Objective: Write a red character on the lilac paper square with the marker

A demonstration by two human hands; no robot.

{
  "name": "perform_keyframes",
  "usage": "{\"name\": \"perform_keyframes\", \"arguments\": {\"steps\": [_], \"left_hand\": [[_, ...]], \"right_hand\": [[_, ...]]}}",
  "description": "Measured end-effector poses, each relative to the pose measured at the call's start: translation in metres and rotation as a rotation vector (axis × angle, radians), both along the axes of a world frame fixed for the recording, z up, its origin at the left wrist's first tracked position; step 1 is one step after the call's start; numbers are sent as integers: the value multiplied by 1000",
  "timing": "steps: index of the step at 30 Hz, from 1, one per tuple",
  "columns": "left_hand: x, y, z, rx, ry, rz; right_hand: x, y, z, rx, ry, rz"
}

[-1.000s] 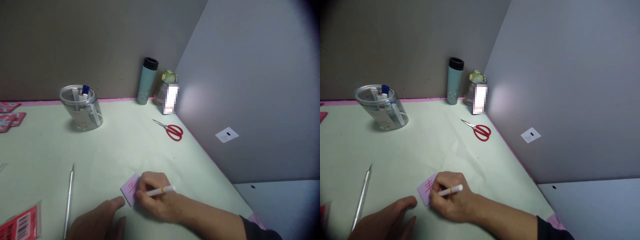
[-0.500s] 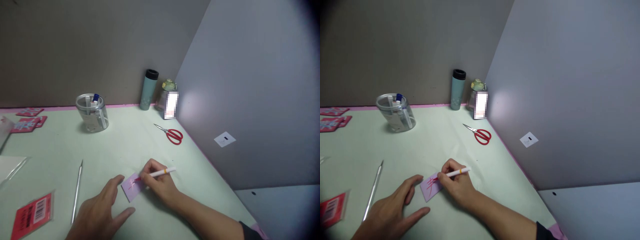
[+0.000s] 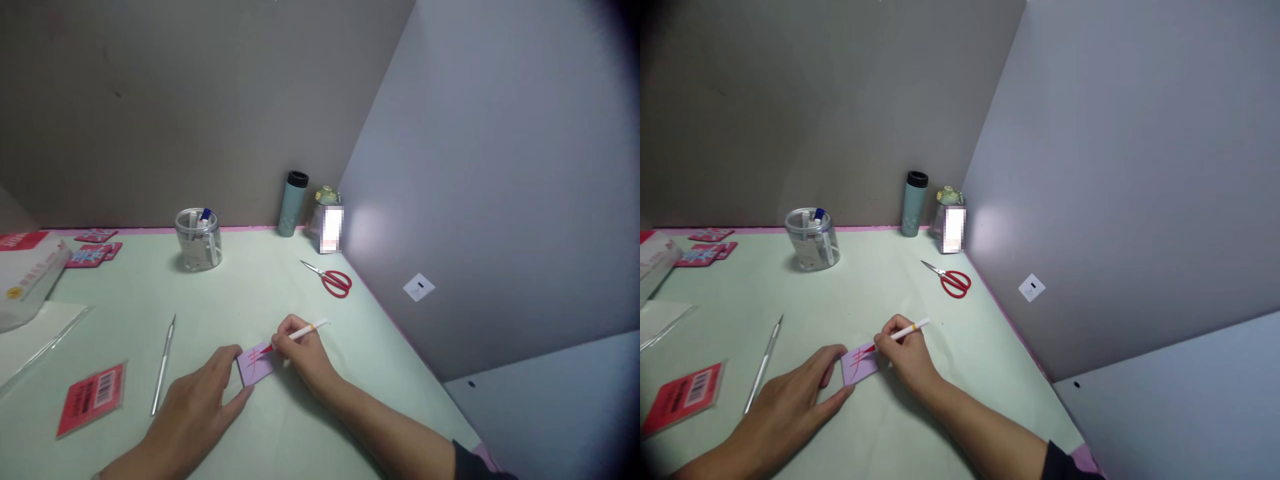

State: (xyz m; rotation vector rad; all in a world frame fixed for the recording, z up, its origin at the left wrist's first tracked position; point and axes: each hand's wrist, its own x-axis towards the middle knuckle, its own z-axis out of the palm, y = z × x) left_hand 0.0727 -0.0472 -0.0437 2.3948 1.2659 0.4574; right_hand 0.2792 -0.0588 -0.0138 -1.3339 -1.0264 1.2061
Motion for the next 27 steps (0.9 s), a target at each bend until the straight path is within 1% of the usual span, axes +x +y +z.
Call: {"name": "perform_keyframes", "arguments": {"steps": [3,9,11,13,16,20,27], "left_hand": [[-3,1,-4,24,-34,-26],[-4,4,-11,118,-76,-87],[-5,4,-14,170,-73,-104],[-5,4,-16,228,-60,-114],[-5,3,-19,299,-28,-121],[-4,4,-19,328,-2,-119],[-2,6,-15,309,-29,-124]], "right_hand": [[1,1,4,-23,19,43],[2,0,10,-26,-33,81],[3,-5,7,-3,-96,68],[5,-10,2,28,-154,20],[7,-15,-8,52,-195,-27],[9,-13,-15,76,-271,46],[9,-10,-17,108,-254,161]]}}
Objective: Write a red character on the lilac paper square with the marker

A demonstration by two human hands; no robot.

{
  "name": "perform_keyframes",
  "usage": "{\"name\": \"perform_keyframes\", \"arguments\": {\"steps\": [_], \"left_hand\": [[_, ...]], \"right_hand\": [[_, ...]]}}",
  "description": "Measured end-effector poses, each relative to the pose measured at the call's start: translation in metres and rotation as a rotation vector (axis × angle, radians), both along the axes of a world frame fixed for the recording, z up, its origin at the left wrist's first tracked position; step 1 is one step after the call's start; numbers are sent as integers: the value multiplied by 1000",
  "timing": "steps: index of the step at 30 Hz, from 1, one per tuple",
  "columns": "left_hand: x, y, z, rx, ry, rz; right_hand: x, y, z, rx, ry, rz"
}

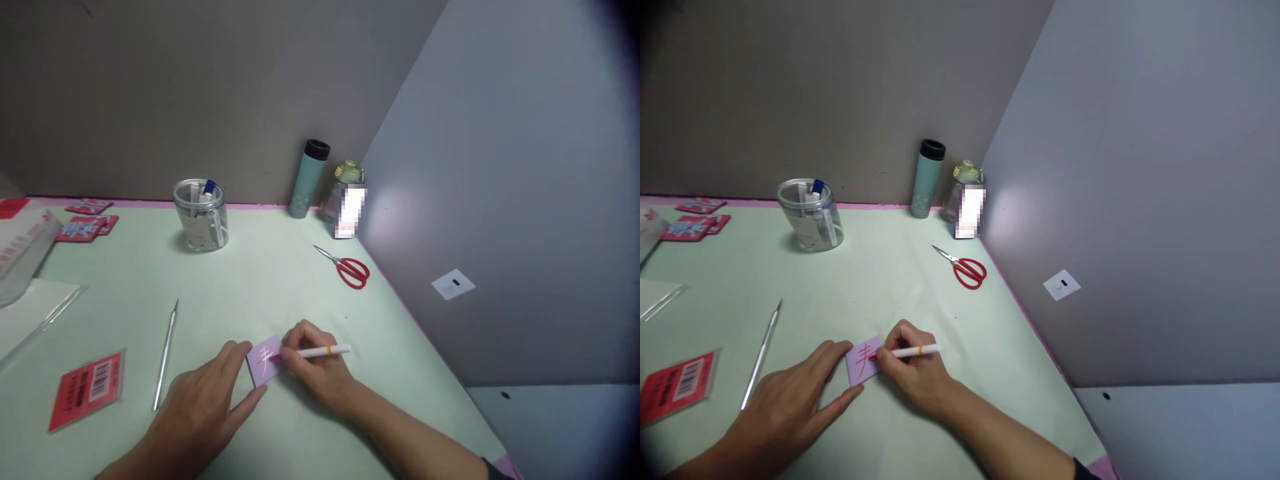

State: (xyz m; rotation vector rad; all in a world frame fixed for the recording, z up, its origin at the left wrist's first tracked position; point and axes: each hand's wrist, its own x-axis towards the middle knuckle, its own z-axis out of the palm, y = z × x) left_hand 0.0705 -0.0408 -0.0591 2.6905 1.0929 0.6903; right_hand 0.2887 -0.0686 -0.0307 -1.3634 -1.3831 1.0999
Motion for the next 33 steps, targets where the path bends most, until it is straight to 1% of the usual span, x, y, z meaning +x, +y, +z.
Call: {"name": "perform_keyframes", "arguments": {"steps": [4,8,13,17,21,24,28,33], "left_hand": [[-1,-1,1,-14,-10,-5],[-2,-2,2,-50,13,-2],[-2,-1,5,-60,12,2],[-2,-1,4,-75,10,6],[-2,0,2,-69,39,10],[-2,1,3,-75,72,11],[-2,0,5,-87,122,36],[-3,0,4,-65,97,22]], "right_hand": [[0,-1,-3,41,3,15],[-2,0,-4,71,-49,4],[-3,1,-1,90,-68,8],[-4,-1,3,81,-102,20],[-3,-1,4,100,-118,37],[0,-1,3,116,-120,41],[5,-1,0,137,-132,18],[5,-4,1,137,-88,-51]]}}
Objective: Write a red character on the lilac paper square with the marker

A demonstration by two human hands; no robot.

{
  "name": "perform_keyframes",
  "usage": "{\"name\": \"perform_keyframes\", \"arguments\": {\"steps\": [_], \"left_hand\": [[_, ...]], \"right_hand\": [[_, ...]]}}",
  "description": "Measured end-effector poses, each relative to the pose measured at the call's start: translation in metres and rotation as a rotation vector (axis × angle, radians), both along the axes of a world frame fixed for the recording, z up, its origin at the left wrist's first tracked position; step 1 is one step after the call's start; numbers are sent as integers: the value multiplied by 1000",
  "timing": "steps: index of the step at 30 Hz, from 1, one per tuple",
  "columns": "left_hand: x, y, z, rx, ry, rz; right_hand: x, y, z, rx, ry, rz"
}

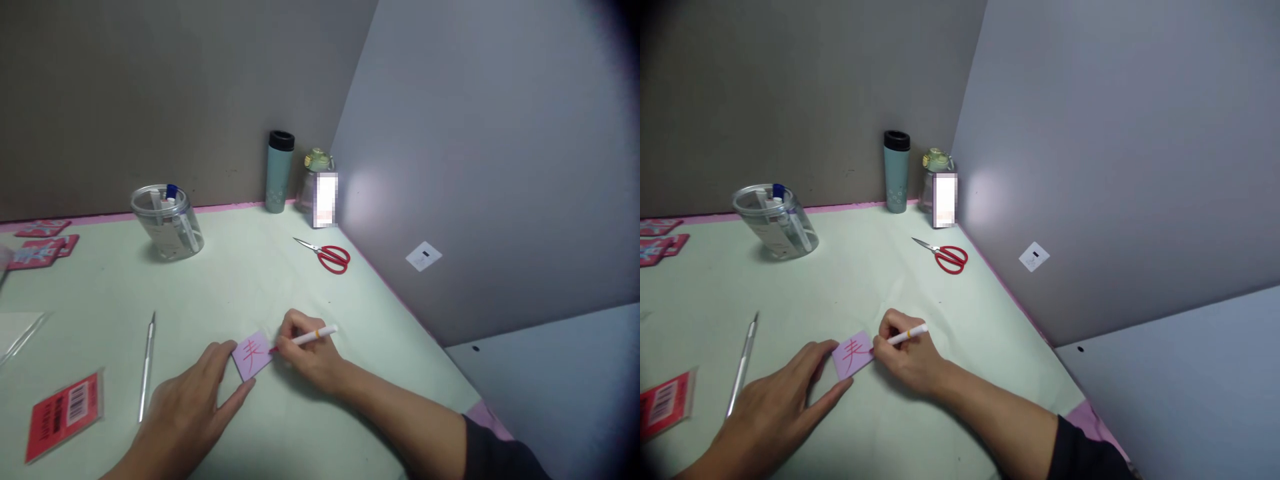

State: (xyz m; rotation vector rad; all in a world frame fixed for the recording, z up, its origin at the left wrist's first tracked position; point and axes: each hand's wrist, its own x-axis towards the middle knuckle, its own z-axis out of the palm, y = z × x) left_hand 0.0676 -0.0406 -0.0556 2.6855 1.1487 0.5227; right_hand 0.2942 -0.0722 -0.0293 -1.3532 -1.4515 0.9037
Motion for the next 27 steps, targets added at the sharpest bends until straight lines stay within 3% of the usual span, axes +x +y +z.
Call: {"name": "perform_keyframes", "arguments": {"steps": [7,16,23,27], "left_hand": [[0,0,2,-23,-44,-14],[2,0,4,-29,-47,-8],[3,0,4,-70,-31,14],[2,0,4,-84,-38,15]], "right_hand": [[-8,-2,4,102,-106,99],[-10,-1,3,57,-155,75],[-9,-2,5,63,-107,144],[-9,-2,2,40,-83,80]]}}
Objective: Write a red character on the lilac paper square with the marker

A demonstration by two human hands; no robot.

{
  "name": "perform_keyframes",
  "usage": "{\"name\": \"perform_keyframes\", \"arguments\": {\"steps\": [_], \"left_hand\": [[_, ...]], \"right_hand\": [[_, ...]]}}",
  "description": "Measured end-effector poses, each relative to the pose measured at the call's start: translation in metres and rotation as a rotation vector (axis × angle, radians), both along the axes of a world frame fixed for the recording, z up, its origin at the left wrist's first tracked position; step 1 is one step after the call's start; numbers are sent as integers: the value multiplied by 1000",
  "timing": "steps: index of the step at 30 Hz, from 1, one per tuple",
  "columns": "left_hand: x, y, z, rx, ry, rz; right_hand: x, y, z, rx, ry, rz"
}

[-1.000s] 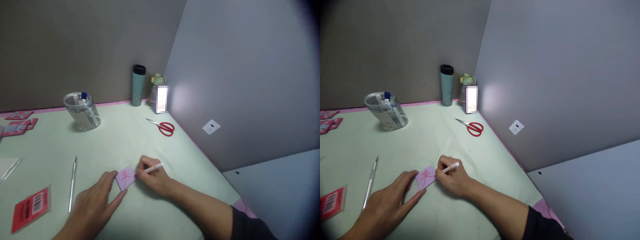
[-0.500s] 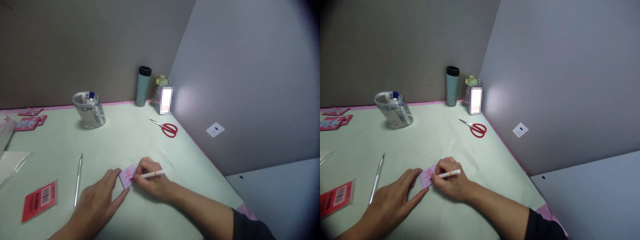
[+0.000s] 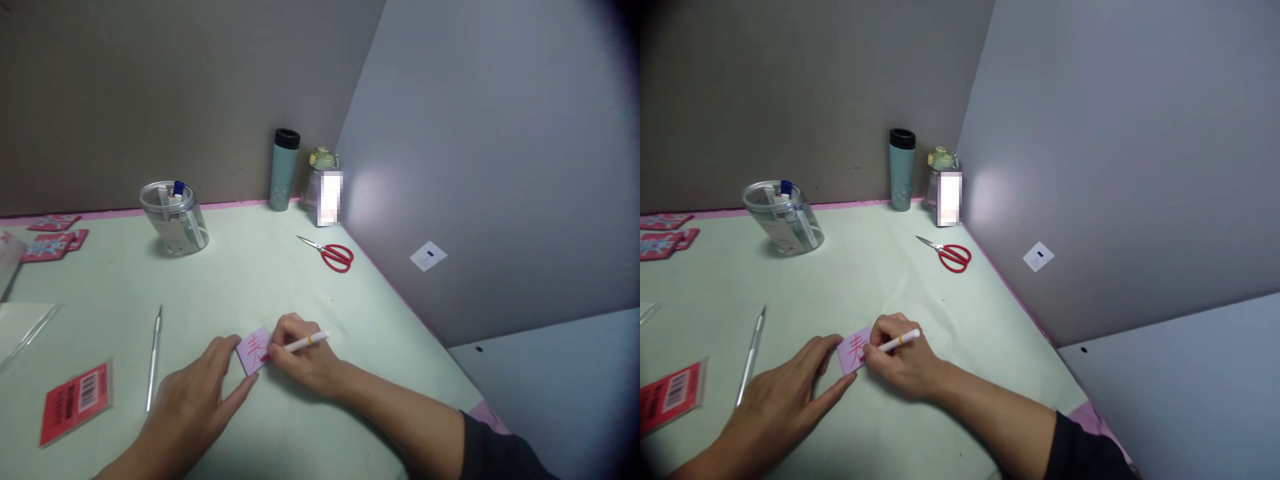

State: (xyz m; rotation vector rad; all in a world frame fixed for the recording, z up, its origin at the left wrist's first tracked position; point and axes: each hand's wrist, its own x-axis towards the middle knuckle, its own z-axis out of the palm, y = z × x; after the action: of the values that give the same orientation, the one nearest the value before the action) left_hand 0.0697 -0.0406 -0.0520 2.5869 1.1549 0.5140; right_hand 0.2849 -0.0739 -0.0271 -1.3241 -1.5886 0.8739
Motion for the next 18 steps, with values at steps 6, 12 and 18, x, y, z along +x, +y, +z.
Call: {"name": "perform_keyframes", "arguments": {"steps": [6,12,18], "left_hand": [[-2,-1,1,3,2,-4],[-2,-1,1,-28,2,20],[-1,-2,1,15,-34,-3]], "right_hand": [[-2,1,-1,25,-27,-40],[-3,0,1,19,-82,-35],[-1,2,-1,50,-83,-78]]}}
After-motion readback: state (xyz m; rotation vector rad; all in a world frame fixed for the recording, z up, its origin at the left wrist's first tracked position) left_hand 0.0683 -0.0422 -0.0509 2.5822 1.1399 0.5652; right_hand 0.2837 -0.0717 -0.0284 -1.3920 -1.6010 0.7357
